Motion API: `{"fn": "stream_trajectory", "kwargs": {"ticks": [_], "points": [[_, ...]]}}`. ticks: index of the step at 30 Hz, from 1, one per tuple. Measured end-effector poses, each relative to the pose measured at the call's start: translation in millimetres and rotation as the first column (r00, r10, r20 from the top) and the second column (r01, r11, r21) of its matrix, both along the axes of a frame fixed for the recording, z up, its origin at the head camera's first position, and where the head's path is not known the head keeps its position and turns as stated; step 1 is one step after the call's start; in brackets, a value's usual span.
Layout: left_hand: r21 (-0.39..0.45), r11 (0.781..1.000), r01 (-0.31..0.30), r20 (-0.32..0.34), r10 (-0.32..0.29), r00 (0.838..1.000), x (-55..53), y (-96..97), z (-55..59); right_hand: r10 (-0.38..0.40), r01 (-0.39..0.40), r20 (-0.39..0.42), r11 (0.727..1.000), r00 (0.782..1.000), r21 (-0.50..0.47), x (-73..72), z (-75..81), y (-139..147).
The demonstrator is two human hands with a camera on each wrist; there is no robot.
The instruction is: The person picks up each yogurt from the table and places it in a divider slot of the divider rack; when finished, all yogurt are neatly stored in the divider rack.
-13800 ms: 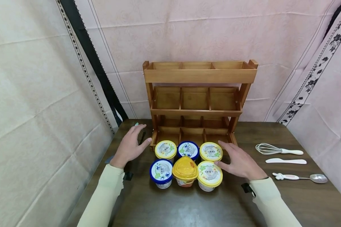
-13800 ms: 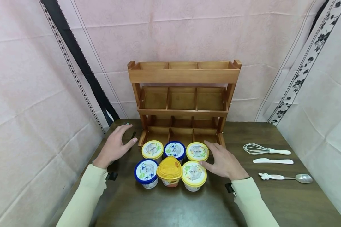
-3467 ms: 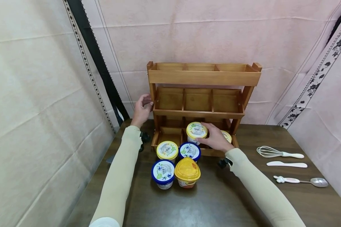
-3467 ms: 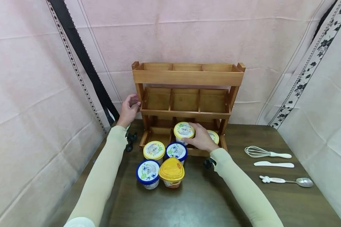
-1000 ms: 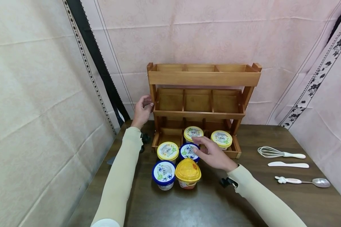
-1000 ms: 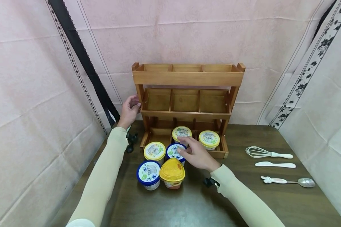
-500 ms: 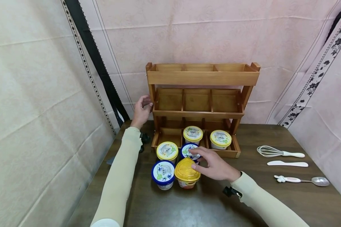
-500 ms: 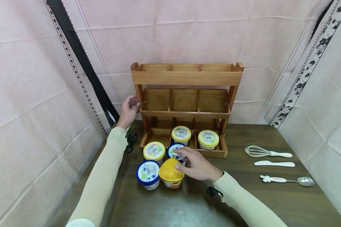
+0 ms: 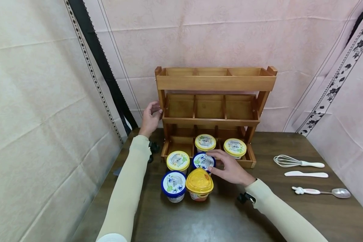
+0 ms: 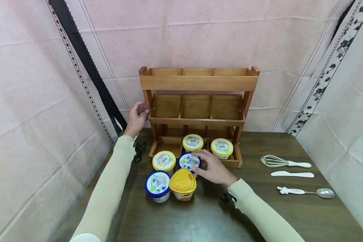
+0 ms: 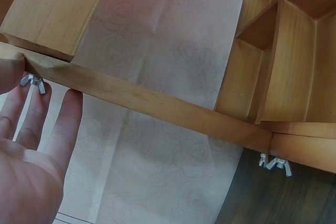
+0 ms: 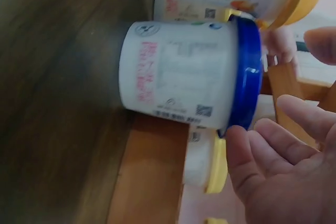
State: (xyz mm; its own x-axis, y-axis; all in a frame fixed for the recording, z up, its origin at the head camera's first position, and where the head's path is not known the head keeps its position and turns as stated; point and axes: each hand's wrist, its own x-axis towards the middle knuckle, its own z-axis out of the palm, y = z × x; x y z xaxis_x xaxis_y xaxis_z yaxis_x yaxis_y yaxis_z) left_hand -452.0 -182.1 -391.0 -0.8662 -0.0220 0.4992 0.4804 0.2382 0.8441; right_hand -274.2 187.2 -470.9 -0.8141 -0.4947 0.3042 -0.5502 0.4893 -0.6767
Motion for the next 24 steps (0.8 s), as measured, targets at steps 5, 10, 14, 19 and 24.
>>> {"fn": "stream_trajectory", "kwargs": {"ticks": [5,10,14,19,24], "points": [[0.006,1.000,0.002,-0.002,-0.002,1.000,0.8,-0.1,0.0,0.016,-0.018,0.044,0.999,0.999,0.051,-5.9,-7.6,2.0],[0.001,1.000,0.006,-0.005,-0.006,1.000,1.3,-0.1,0.3,0.007,-0.016,0.068,0.991,0.998,0.134,-7.7,-11.1,1.4],[-0.002,1.000,0.001,-0.017,-0.001,1.000,1.2,0.3,0.9,-0.003,-0.003,0.040,0.990,0.999,0.140,-11.6,-12.1,-0.2],[-0.005,1.000,0.000,-0.013,0.000,1.000,0.0,0.1,0.6,-0.009,0.007,0.010,0.991,1.000,0.132,-15.2,-12.4,-1.0],[-0.002,1.000,0.002,0.004,-0.002,1.000,0.2,-0.2,0.0,-0.025,0.020,0.046,0.995,0.999,0.097,-16.3,-10.4,-0.2]]}}
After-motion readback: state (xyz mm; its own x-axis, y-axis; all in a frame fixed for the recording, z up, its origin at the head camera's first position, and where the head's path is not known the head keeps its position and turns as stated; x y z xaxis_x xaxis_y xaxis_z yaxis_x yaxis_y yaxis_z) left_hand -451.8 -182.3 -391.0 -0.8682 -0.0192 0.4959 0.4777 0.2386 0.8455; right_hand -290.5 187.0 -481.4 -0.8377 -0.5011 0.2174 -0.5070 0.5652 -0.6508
